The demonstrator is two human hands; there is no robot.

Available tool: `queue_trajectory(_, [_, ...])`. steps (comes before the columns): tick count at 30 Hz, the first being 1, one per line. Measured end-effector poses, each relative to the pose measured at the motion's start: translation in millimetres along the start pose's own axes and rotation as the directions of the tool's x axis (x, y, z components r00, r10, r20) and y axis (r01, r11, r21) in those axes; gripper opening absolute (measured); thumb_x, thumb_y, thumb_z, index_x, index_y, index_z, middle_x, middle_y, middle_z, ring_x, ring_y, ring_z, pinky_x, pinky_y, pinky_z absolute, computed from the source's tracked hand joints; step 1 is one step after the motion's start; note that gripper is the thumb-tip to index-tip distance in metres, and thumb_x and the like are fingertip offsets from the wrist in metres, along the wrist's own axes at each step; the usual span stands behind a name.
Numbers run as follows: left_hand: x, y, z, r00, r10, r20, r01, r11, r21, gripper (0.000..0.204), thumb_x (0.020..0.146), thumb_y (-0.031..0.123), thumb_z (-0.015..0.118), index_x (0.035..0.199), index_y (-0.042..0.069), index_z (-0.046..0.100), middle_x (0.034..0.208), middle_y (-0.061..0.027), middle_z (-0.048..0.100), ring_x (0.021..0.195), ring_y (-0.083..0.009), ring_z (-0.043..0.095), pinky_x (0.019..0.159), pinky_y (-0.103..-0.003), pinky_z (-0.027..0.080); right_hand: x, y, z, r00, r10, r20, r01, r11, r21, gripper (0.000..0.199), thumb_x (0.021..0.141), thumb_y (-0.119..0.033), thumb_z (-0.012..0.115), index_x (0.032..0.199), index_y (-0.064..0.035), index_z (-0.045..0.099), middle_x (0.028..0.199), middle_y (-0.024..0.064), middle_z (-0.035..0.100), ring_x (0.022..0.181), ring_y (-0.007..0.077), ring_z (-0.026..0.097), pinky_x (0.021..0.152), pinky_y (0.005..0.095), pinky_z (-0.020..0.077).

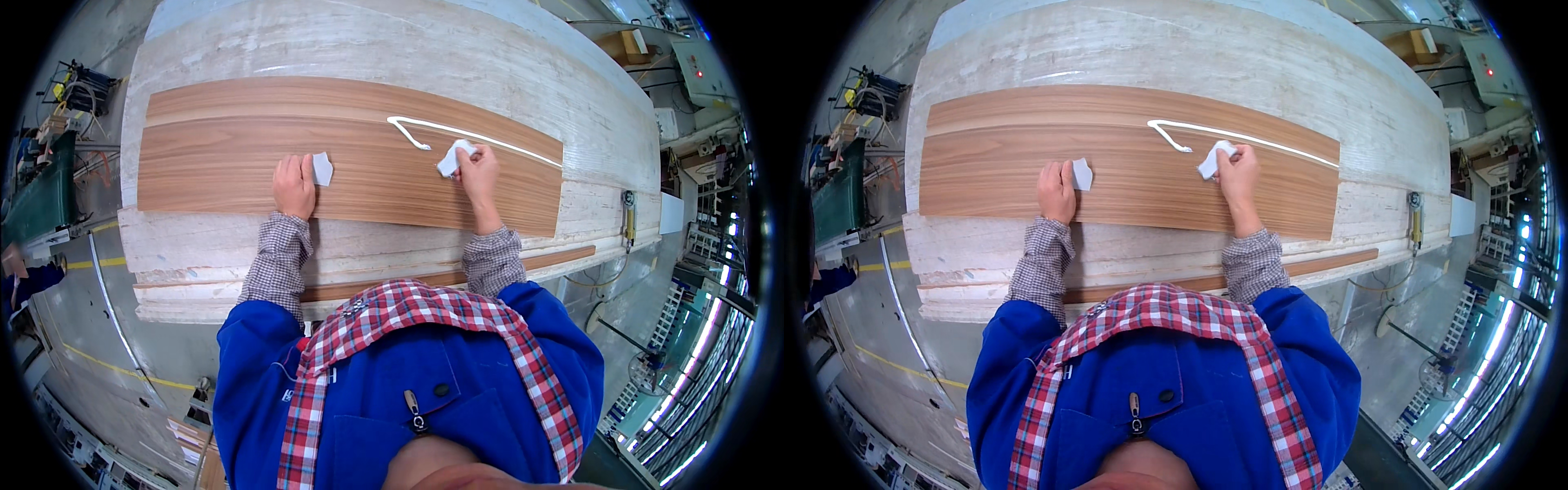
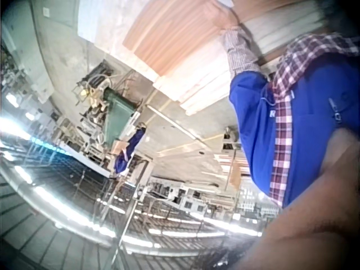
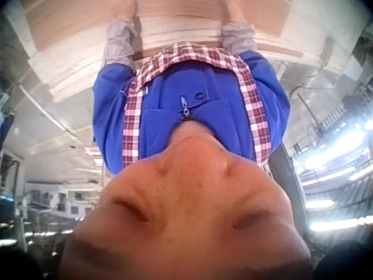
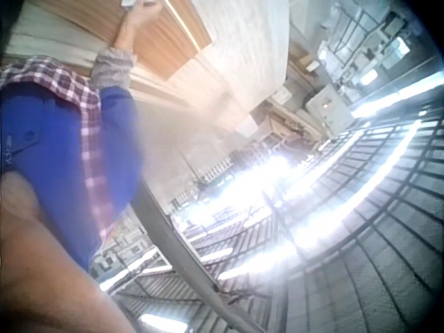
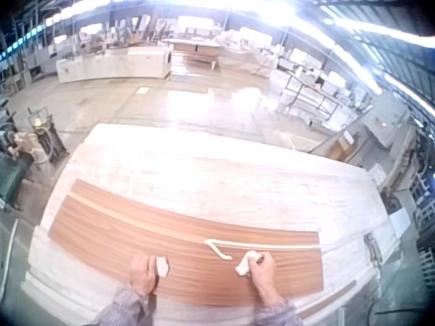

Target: The person applies glue to a wooden veneer strip and spreads it evenly using a small tool. They then place the veneer onto a larger wooden board and use a nail gun to secure it. Finally, they flip the board over and use the nail gun to attach a small wooden block to the back.

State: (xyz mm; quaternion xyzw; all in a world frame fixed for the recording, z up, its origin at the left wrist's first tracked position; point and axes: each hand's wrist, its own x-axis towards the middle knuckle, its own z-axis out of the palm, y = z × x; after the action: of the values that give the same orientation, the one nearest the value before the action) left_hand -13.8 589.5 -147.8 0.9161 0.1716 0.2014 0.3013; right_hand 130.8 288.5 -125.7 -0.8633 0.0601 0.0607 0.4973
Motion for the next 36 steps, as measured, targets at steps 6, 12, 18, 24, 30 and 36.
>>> queue_trajectory(6, [1, -2, 3, 1.0, -0.011, -0.022, 0.01, 1.0, -0.026, 0.022, 0.092, 0.02, 0.048, 0.079, 0.003, 0.054, 0.076, -0.0132, 0.053, 0.074, -0.0327, 0.05, 0.066, -0.041, 0.04, -17, -14, -6, 0.999, -0.025, -0.044, 0.026, 0.999, 0.025, 0.025, 0.081, -0.01, 0.062, 0.096, 0.0069, 0.052, 0.067, 0.0104, 0.062, 0.049, 0.0125, 0.06, 0.043, 0.0245, 0.0474])
queue_trajectory(12, [3, 0, 2, 0.999, -0.008, -0.032, 0.008, 1.0, 0.012, 0.023, 0.092, 0.021, 0.048, 0.08, 0.003, 0.054, 0.077, -0.013, 0.054, 0.073, -0.0328, 0.051, 0.066, -0.041, 0.04, -15, -32, -4, 0.993, 0.078, 0.085, -0.075, 0.997, -0.035, 0.019, 0.081, -0.012, 0.06, 0.088, 0.005, 0.06, 0.062, 0.0074, 0.061, 0.047, 0.0102, 0.057, 0.04, 0.0243, 0.0454])
queue_trajectory(18, [3, 0, 3, 0.999, -0.009, -0.041, 0.008, 1.0, -0.029, 0.023, 0.092, 0.021, 0.047, 0.08, 0.003, 0.054, 0.076, -0.0127, 0.054, 0.073, -0.0322, 0.051, 0.066, -0.041, 0.041, -4, -35, 5, 0.975, 0.095, 0.203, -0.094, 0.995, -0.015, 0.016, 0.08, -0.01, 0.057, 0.083, 0.005, 0.06, 0.058, 0.0079, 0.06, 0.044, 0.0107, 0.057, 0.038, 0.0255, 0.0447])
queue_trajectory(24, [4, 6, -1, 0.999, -0.012, -0.05, 0.01, 0.999, -0.041, 0.023, 0.092, 0.02, 0.048, 0.079, 0.003, 0.054, 0.076, -0.0119, 0.054, 0.074, -0.0313, 0.051, 0.066, -0.041, 0.041, -10, -42, 21, 0.986, 0.046, 0.159, -0.035, 0.997, -0.072, 0.014, 0.08, -0.009, 0.057, 0.079, 0.0048, 0.059, 0.057, 0.0086, 0.06, 0.042, 0.012, 0.056, 0.037, 0.0254, 0.0438])
queue_trajectory(30, [4, 4, 0, 0.998, -0.011, -0.061, 0.008, 0.998, -0.056, 0.022, 0.092, 0.02, 0.048, 0.079, 0.003, 0.054, 0.076, -0.0124, 0.053, 0.074, -0.0315, 0.051, 0.066, -0.041, 0.041, -9, -32, 32, 0.99, 0.025, 0.14, -0.014, 0.997, -0.078, 0.014, 0.078, -0.01, 0.057, 0.076, 0.0039, 0.059, 0.054, 0.0099, 0.059, 0.041, 0.015, 0.058, 0.038, 0.028, 0.0444])
queue_trajectory(36, [4, 1, 0, 0.999, -0.027, -0.046, 0.024, 0.998, -0.053, 0.022, 0.091, 0.019, 0.049, 0.078, 0.002, 0.053, 0.076, -0.0131, 0.053, 0.074, -0.032, 0.051, 0.066, -0.041, 0.041, -10, -48, 43, 0.993, -0.05, 0.111, 0.068, 0.983, -0.169, 0.016, 0.077, -0.012, 0.058, 0.076, 0.0036, 0.06, 0.052, 0.0113, 0.059, 0.043, 0.0183, 0.06, 0.043, 0.0309, 0.047])
